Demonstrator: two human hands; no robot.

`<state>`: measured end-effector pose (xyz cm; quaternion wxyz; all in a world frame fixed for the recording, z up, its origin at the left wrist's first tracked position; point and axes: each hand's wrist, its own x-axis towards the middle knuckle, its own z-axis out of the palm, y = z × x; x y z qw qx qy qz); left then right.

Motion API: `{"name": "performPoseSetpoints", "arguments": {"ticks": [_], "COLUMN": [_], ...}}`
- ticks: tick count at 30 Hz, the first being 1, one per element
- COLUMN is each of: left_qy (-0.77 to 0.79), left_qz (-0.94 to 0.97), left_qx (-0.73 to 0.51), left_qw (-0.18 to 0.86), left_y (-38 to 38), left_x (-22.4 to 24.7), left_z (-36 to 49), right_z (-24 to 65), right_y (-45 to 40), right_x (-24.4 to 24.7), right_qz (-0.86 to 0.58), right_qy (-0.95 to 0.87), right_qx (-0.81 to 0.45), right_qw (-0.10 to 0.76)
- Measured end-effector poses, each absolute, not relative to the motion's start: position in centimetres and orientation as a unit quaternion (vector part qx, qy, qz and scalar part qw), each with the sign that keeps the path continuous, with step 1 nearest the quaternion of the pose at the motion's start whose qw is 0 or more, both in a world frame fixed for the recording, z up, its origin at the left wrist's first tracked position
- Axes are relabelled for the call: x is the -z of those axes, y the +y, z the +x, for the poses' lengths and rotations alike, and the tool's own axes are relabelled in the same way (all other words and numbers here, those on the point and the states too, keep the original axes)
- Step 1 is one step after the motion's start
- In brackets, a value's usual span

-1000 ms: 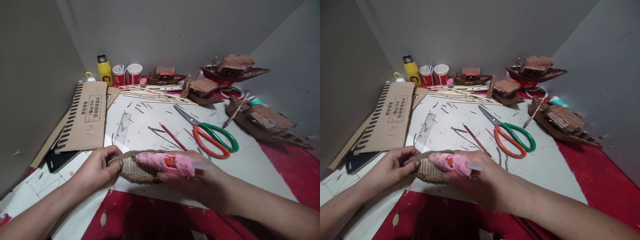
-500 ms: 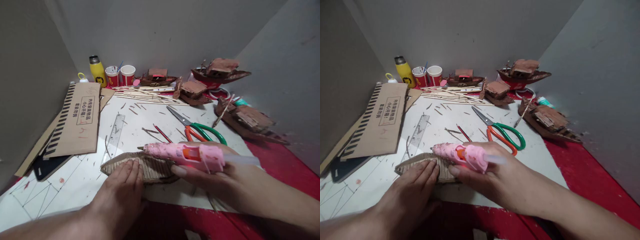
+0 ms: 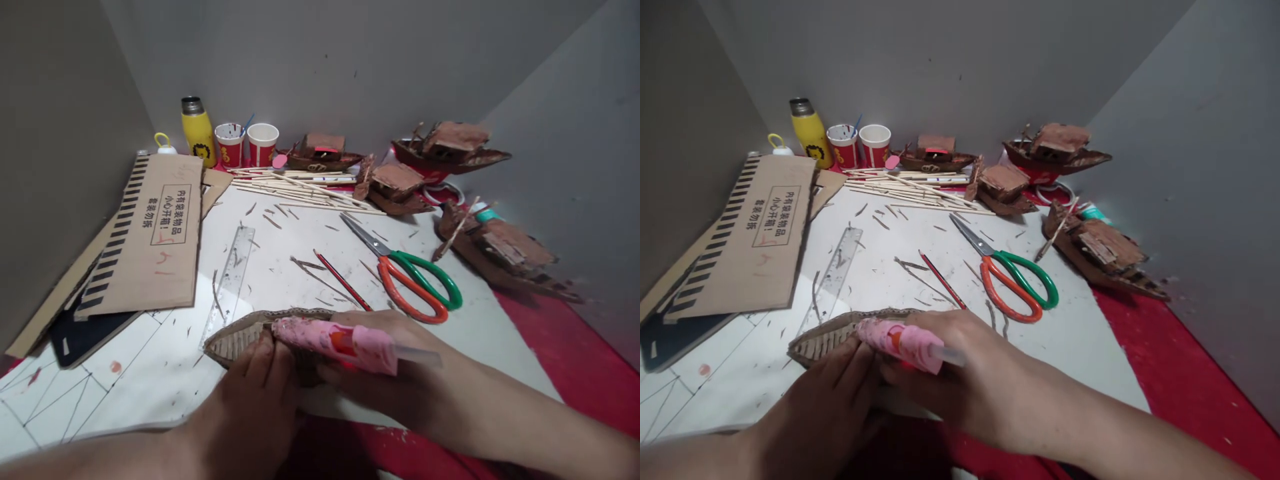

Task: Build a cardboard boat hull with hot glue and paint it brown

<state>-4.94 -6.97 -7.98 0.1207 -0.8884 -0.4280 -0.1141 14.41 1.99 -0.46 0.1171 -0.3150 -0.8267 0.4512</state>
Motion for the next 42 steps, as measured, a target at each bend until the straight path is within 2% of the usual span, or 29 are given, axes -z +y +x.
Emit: {"name": "performPoseSetpoints", "arguments": {"ticks": [7,25,42], "left_qy": [-0.413,-0.371,-0.383], "left_qz": [-0.889,-0.901,-0.902], "left_qx": [0.137,0.116,0.101], "left_qw": [0.143,0.194,0.172], "left_y": [-7.2,-7.7,-7.5], "left_x": [7.8,7.7,7.2], "left_z": [-4.7,-4.9,-5.2], "right_z": [13.4,13.0,14.7], "right_y": [2.1,1.9,1.8], "right_x": [0.9,0.9,0.1], "right_qz": [-0.299,-0.335,-0.348], "right_qy": [-0.829,-0.835,-0.863], "right_qx": [-0.466,-0.430,-0.363], "right_qw": [0.082,0.071,0.056]}}
